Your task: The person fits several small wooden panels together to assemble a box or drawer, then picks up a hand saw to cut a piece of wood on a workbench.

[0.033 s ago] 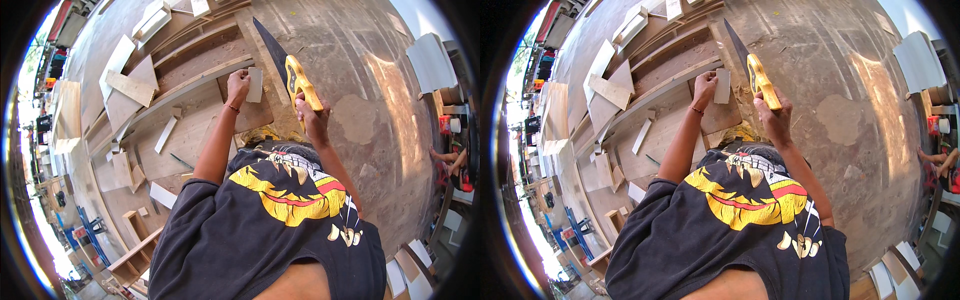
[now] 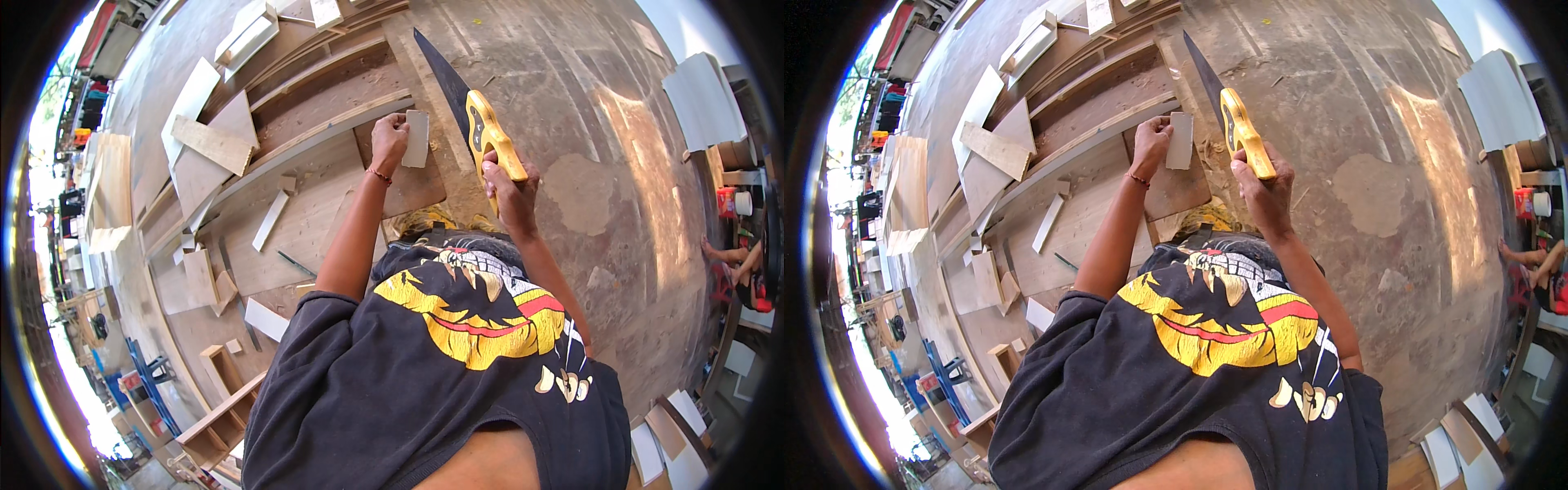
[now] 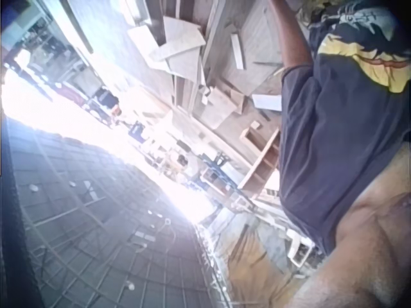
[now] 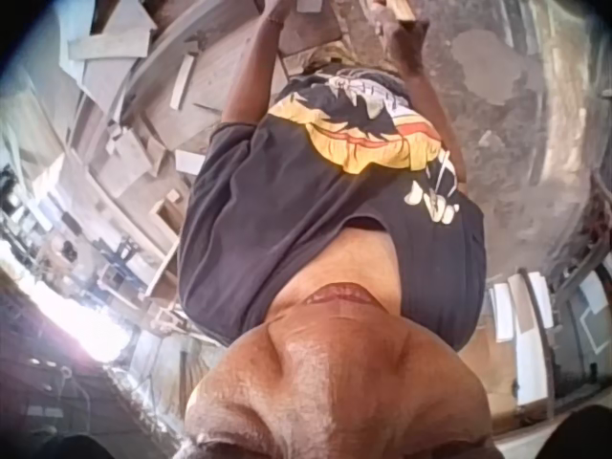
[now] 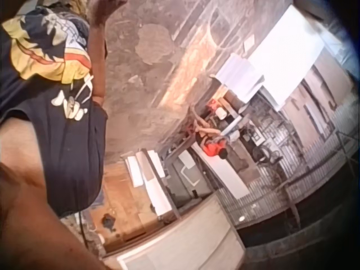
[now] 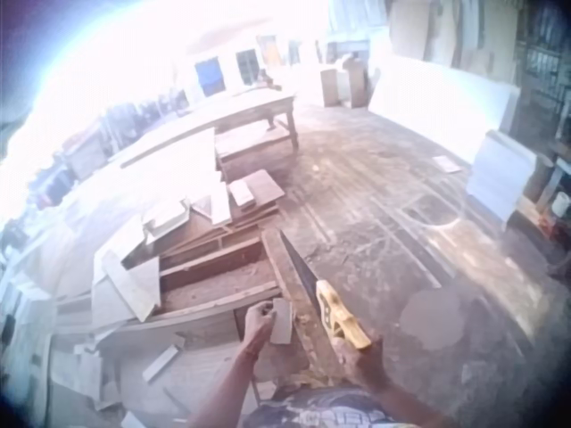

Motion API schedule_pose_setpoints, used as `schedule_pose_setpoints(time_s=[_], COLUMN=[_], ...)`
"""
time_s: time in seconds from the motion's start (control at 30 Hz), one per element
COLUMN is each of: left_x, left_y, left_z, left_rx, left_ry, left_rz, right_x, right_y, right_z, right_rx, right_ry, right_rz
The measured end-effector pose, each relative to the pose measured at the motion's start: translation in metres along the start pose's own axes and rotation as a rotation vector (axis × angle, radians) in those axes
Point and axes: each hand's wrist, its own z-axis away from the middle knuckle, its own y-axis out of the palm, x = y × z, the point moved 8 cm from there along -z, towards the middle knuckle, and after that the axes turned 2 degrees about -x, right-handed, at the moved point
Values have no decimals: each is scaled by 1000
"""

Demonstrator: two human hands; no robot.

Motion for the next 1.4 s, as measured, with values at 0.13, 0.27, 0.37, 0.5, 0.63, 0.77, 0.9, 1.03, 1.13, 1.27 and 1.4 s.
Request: schedule_pose_setpoints(time_s=[0.13,0.27,0.37,0.5,0.63,0.77,0.9,1.03,1.13,1.27,1.4], left_x=[-13,-20,-42,-36,-32,-46,-37,-31,-31,-38,-40], left_y=[1,-2,5,6,6,1,3,0,2,11,11], left_z=[3,18,57,64,57,58,56,54,51,50,41], left_rx=[-32,-144,-97,-107,-107,-140,-144,-163,-156,-82,2], left_ry=[112,266,363,405,362,365,281,237,247,304,403], left_rz=[-134,-321,-427,-411,-325,-363,-410,-387,-418,-518,-567], right_x=[-2,-3,-6,-14,-15,-12,-10,-13,-14,-17,-11], right_y=[-4,-4,-9,-7,-8,-11,-11,-13,-10,-10,-12], right_z=[0,0,1,4,5,3,3,3,4,4,3], right_rx=[-8,-7,-11,8,2,-15,-27,-23,-13,-1,-24], right_ry=[10,7,15,32,28,8,7,21,38,46,41], right_rz=[-16,-23,-30,-27,-6,-9,-13,-2,-37,-7,-21])
